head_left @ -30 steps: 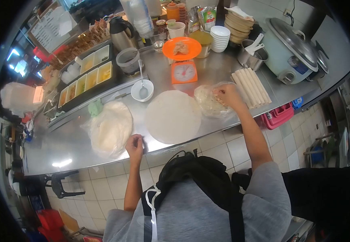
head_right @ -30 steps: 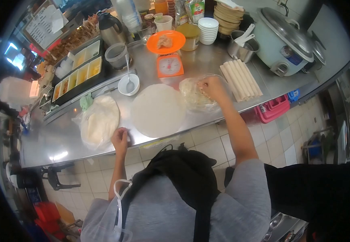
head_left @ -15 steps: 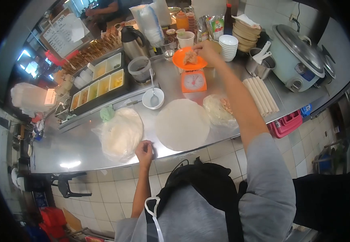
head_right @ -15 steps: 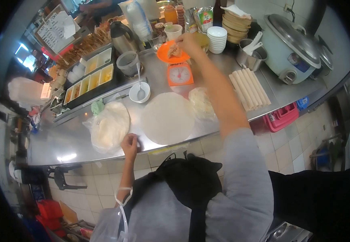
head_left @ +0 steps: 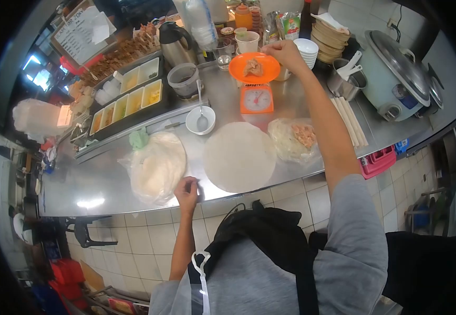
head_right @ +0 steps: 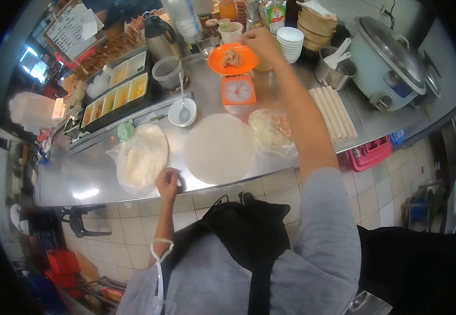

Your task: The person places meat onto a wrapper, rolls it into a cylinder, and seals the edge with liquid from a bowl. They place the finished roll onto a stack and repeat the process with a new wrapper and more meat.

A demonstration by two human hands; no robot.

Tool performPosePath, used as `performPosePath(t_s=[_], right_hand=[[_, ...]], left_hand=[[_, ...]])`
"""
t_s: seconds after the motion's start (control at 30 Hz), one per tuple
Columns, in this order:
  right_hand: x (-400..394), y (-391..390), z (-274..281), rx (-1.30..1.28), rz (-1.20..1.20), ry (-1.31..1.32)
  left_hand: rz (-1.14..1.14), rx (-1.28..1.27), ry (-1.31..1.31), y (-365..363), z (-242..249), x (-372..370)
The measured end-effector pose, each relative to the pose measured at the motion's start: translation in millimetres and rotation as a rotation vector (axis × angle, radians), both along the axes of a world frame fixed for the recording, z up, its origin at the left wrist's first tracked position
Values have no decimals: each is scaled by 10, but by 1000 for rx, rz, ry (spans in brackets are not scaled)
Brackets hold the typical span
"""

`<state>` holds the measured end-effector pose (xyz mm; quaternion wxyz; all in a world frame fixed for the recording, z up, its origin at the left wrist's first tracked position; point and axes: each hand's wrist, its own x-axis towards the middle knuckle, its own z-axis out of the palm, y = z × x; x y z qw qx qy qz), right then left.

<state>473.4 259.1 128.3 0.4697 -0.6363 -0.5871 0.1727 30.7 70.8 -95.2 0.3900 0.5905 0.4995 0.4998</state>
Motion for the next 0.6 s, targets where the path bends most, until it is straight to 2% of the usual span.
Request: performPosePath(t_s=[0.1, 0.17, 0.5, 0.6], right_hand=[[15, -161, 146, 3, 48, -4], [77, -142, 128, 105, 174, -12], [-35, -319, 332, 105, 170, -46], [-74, -260, 358, 116, 207, -185]], left_hand=[[-19, -9, -9, 4, 9, -4], [-29, 11, -25, 7, 14, 1], [-36, -11, -52, -23, 128, 32], [-28, -19, -16, -17, 156, 34]])
